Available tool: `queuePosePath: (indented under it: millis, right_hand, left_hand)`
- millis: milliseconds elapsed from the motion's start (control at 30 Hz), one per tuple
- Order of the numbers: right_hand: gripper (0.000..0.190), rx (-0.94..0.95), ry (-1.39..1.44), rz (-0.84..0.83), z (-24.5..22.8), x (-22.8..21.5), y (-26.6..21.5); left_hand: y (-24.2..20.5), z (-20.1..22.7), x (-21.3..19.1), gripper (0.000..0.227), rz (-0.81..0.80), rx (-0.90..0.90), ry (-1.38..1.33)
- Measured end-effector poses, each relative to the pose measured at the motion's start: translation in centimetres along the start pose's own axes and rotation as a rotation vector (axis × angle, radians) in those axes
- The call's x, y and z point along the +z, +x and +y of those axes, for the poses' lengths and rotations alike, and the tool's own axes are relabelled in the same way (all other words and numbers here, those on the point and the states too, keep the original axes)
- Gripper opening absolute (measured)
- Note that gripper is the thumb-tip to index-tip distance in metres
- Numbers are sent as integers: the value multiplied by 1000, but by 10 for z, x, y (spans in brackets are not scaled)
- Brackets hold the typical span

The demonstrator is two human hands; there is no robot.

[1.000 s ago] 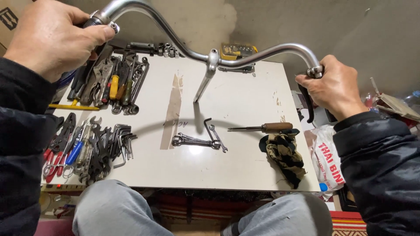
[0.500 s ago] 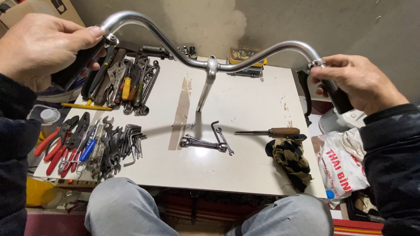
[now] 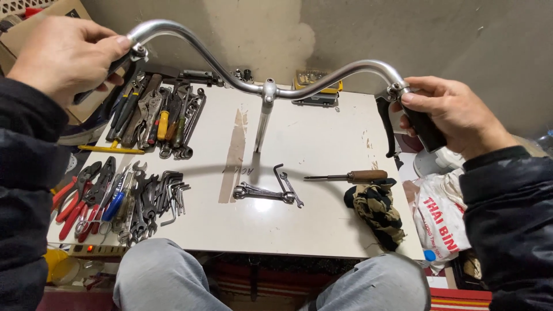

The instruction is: The person wipes a bicycle brake lever with a cloth, then uses a wrench and an Allen key to attach the lever to a bicycle handlebar. They tighten the bolt by hand and with the wrench, then attach a handlebar grip and tighten its clamp.

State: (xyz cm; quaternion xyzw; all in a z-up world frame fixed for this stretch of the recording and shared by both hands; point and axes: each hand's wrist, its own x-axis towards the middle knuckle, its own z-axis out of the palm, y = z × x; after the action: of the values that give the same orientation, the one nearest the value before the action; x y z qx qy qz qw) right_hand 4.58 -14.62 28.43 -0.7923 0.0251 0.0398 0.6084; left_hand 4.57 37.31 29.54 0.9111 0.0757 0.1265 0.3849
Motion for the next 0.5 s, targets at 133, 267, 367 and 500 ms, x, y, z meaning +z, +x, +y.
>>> queuePosePath:
  millis: [133, 267, 367, 500]
  right_hand:
    - [27, -12, -12, 115, 3, 6, -3]
    - [36, 24, -284, 142, -27, 34, -29]
    - [24, 115, -575, 255, -34, 45, -30]
    - [37, 59, -1002, 300, -2, 27, 1]
  left_hand:
    - [3, 15, 1, 33, 25, 103, 296]
    - [16, 11, 3, 37, 12, 165, 378]
    - [19, 9, 1, 35, 16, 256, 432]
    - [-2, 29, -1, 30, -21, 173, 337]
